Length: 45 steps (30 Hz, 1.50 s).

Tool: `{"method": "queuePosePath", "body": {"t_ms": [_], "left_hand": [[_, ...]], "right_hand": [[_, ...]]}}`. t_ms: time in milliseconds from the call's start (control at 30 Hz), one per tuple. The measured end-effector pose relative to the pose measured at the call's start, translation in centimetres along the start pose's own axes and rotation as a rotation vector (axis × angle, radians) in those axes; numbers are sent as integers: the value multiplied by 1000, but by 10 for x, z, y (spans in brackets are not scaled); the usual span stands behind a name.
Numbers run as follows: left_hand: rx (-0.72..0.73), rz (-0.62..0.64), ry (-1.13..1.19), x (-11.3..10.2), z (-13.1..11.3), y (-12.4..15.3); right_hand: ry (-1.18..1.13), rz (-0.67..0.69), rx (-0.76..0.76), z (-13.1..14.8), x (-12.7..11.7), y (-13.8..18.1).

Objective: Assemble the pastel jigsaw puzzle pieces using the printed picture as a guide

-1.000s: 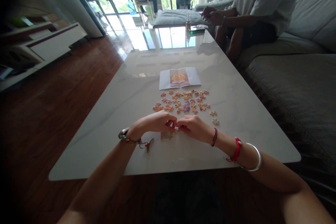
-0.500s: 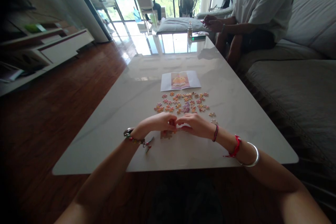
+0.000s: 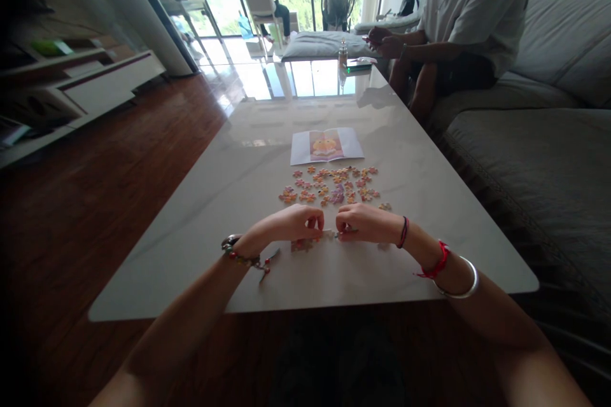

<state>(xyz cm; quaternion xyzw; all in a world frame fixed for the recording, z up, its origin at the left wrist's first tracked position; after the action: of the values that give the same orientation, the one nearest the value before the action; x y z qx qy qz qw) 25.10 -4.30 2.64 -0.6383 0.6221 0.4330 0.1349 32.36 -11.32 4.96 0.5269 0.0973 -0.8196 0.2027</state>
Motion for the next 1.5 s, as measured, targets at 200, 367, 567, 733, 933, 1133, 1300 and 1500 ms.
{"method": "queuePosePath", "body": {"t_ms": [200,367,567,733,933,1133,1300,1500], "left_hand": [[29,-64,17,2,-6,-3],[-43,16,155,11,-1,-4],[-25,-34,75,6,-4,-4],[-22,-43,65,7,-2,-4],[-40,-31,87,7,-2,-3],[-51,-19,95,8,-3,-2],[-21,-28,73,8,-3,-3],[14,-24,75,7,-5,-1]], "right_hand": [[-5,-61,-14,14,-5,2],[67,-58,-9,13,-1,2],[116,-45,10,4,-2,4],[89,-66,37,3,-4,4],[59,-26,28,3,-2,3],[58,-42,49,2,-3,3],[14,-101,37,4,-2,0],[-73,-126,101,0,2,-3]]}}
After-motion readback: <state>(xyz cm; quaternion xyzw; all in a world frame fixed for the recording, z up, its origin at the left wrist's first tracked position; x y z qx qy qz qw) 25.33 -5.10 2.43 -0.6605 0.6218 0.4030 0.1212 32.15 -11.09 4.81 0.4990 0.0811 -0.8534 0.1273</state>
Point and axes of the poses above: each hand's wrist, its own y-axis away from the middle knuckle, its own x-axis out of the palm, z = x × y, the point moved 7 cm from there along -y, towards the middle knuckle, and after that the axes turned 3 degrees about z, right-handed, at the moved point
